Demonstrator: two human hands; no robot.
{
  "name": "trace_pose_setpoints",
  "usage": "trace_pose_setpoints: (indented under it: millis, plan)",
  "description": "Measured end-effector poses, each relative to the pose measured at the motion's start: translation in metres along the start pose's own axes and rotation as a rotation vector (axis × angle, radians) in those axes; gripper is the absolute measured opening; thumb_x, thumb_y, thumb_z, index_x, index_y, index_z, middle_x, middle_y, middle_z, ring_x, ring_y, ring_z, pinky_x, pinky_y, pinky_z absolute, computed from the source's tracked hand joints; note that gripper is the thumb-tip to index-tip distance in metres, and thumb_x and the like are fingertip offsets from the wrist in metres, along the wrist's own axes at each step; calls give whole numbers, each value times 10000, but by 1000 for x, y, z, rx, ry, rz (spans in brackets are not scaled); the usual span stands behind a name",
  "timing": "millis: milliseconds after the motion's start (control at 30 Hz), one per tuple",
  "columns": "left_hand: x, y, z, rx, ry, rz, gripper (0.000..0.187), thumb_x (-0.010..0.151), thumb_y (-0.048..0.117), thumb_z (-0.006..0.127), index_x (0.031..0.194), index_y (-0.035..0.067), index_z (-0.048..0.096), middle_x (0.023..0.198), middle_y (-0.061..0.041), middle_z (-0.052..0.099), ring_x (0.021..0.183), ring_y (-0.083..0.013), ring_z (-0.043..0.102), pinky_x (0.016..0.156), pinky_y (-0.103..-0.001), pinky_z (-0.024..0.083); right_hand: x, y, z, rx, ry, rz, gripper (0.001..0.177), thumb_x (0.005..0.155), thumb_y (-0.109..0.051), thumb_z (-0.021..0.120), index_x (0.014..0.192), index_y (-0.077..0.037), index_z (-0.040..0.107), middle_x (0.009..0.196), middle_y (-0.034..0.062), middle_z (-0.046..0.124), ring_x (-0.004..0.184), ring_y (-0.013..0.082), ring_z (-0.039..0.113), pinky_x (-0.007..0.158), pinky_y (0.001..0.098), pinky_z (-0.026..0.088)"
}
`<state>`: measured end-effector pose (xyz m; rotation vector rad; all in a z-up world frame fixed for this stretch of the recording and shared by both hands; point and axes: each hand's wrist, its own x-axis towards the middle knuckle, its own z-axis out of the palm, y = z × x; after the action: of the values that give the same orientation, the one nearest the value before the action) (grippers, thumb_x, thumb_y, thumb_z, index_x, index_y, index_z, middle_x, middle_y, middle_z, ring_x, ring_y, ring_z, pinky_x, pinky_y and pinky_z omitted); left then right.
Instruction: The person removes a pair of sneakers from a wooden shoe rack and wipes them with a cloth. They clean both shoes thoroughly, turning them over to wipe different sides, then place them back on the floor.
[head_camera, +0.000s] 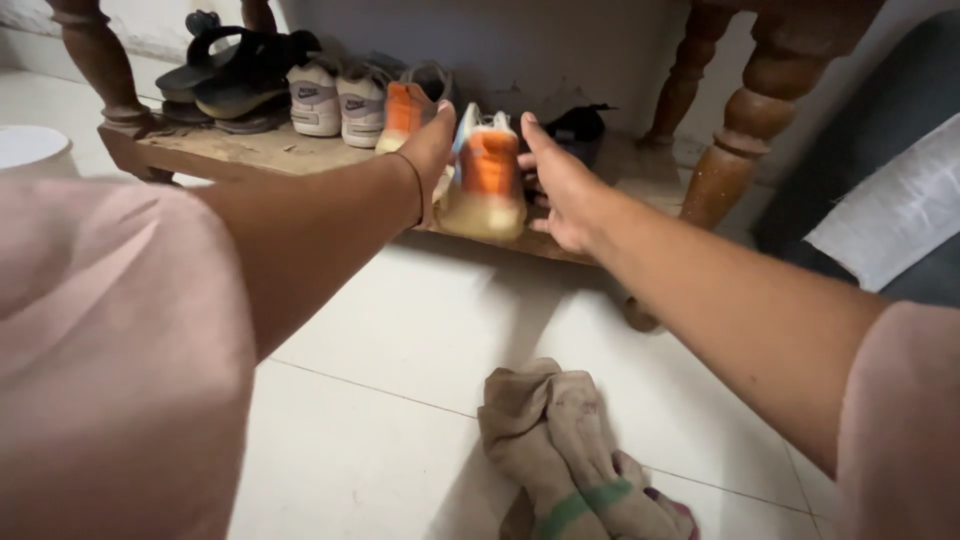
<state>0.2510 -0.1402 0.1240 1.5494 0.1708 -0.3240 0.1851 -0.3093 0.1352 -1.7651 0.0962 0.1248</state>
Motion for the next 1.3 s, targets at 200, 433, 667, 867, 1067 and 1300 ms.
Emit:
trace_pose_setpoints:
  millis: [200, 433, 667, 867, 1067, 1300]
  plan:
    - [-70, -18, -21, 16, -39, -75, 553, 852, 481, 654, 1230, 80, 604, 1282, -167, 640, 1113, -319, 643, 978, -545, 517, -20, 16, 8, 182, 41, 87, 904, 852, -788, 423, 1334, -38, 571, 1268, 154, 626, 1145, 271, 620, 1017, 451, 494]
    - [-107, -59, -71, 96, 117, -41, 231, 866, 185, 617, 1067, 99, 689, 998, -108, 695, 845, -284, 672, 780, -633, 544, -86, 15, 39, 15, -112, 101, 886, 730, -568, 748, 1425, -92, 474, 1209, 209, 590, 1164, 329, 636, 970, 450, 585]
    - [-194, -123, -122, 257, 46, -38, 298, 830, 26, 597, 1108, 104, 672, 1049, -152, 702, 899, -334, 710, 738, -613, 589, -182, 26, 78, -293, -354, 179, 886, 726, -603, 781, 1307, 41, 602, 1051, 201, 667, 864, 275, 735, 686, 335, 662]
    - [-219, -185, -136, 340, -35, -111, 451, 774, -42, 573, 1163, 161, 675, 1048, -153, 695, 879, -312, 710, 675, -520, 620, -232, 66, 85, -316, -335, 368, 849, 836, -689, 601, 1203, 76, 578, 945, 185, 733, 727, 239, 758, 622, 333, 647]
    - [-205, -197, -125, 1030, -45, 5, 413, 771, 29, 646, 1155, 156, 731, 981, -151, 744, 844, -324, 732, 700, -452, 607, -207, 138, 59, -251, -394, 322, 464, 892, -366, 661, 1184, -7, 624, 998, 93, 716, 760, 174, 738, 649, 335, 655]
    - [-251, -154, -93, 1276, 178, 95, 566, 970, 597, 621, 1069, 59, 762, 1027, -217, 736, 930, -360, 727, 842, -454, 582, -231, 116, 41, -1093, 109, -160, 593, 722, -457, 800, 1248, -207, 686, 1255, 61, 686, 1271, 278, 530, 1041, 487, 443]
